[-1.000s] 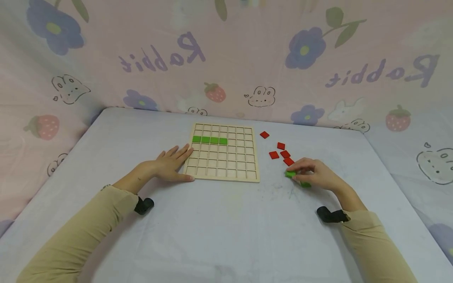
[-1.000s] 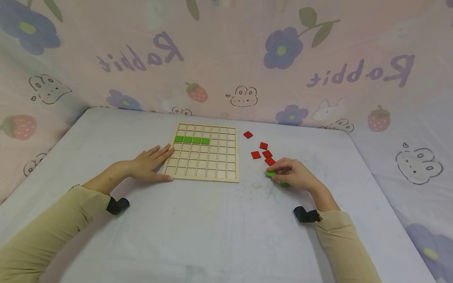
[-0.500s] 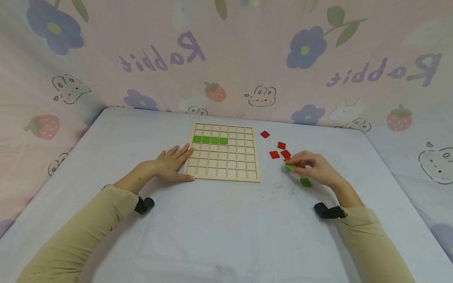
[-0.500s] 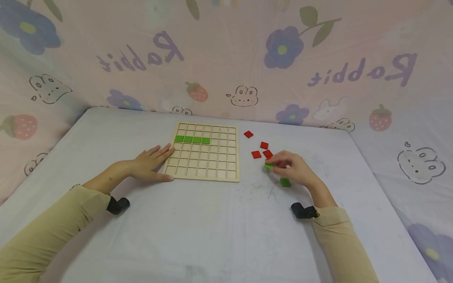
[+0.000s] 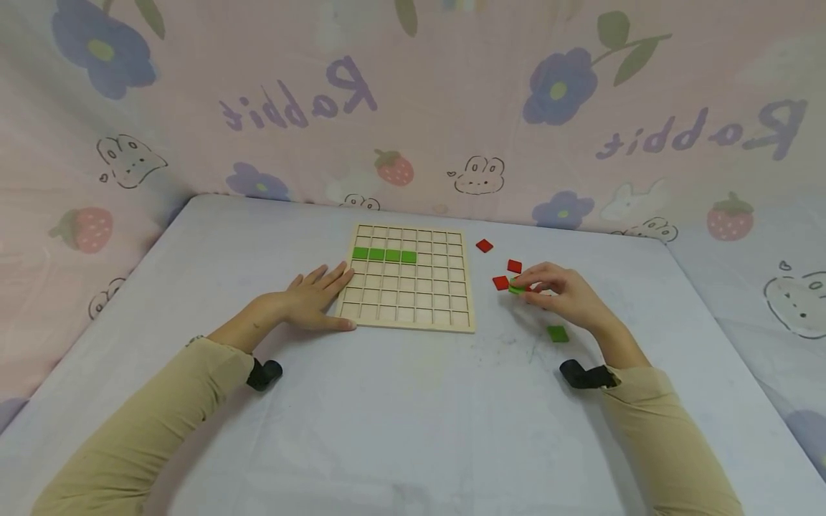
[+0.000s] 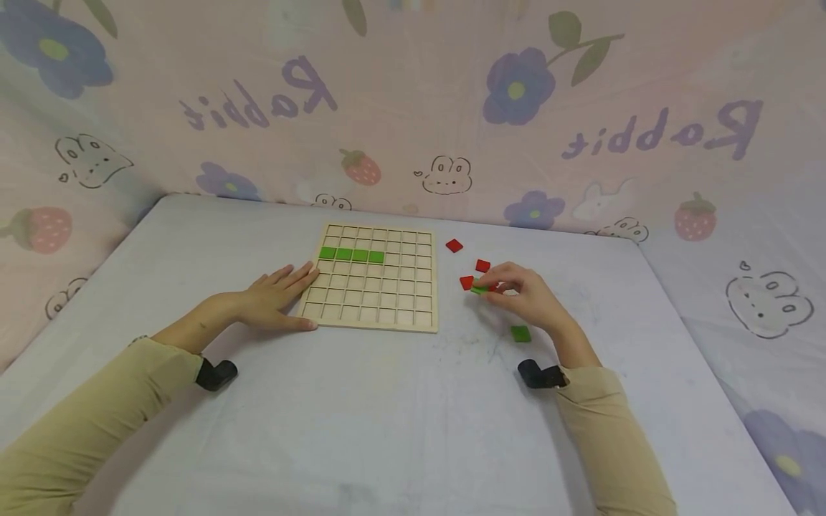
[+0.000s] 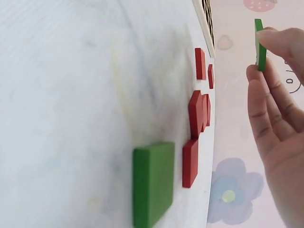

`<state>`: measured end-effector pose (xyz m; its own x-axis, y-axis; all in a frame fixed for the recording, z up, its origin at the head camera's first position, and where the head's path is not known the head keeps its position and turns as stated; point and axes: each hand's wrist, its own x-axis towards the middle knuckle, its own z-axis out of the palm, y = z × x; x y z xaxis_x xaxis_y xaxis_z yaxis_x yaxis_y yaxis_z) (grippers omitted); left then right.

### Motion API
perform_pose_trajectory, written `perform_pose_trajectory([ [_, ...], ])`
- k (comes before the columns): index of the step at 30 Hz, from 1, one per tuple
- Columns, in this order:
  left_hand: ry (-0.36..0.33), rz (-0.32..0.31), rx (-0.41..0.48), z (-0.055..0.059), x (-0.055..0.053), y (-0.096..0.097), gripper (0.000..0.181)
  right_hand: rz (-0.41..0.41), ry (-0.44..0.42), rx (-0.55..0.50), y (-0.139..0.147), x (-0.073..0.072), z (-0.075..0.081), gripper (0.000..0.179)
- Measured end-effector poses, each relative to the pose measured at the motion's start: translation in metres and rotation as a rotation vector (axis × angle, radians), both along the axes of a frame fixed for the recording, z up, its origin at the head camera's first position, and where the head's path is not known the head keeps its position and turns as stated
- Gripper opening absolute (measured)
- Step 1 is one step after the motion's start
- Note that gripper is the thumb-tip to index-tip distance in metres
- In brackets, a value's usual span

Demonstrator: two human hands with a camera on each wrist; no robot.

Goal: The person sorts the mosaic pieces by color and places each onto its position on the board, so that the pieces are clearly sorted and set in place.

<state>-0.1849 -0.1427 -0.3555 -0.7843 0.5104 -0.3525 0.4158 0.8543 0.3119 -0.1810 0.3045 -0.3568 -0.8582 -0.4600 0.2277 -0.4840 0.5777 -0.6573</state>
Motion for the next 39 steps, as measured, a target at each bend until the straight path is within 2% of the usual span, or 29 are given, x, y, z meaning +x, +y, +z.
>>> perform_pose_trajectory([
  [13, -0.008, 0.002, 0.011, 0.0, 0.0, 0.0, 0.098, 0.011, -0.077, -0.088, -0.017, -0.004, 0.009, 0.022],
  [18, -0.007, -0.002, 0.008, 0.0, 0.0, -0.001, 0.097, 0.019, -0.073, -0.109, -0.025, -0.009, 0.008, 0.023],
  [22, -0.005, -0.001, 0.007, -0.001, 0.0, -0.001, 0.097, 0.004, -0.056, -0.089, -0.032, -0.01, 0.009, 0.022],
  [30, -0.007, 0.004, 0.007, -0.001, 0.0, -0.001, 0.097, 0.008, -0.039, -0.082, -0.054, -0.002, 0.029, 0.021],
  [37, -0.002, 0.004, 0.003, -0.003, -0.003, -0.002, 0.098, 0.007, -0.047, -0.08, -0.046, -0.021, 0.01, 0.021],
  [39, -0.005, 0.006, 0.003, -0.003, -0.003, -0.002, 0.098, 0.015, -0.057, -0.099, -0.047, -0.023, 0.01, 0.021],
])
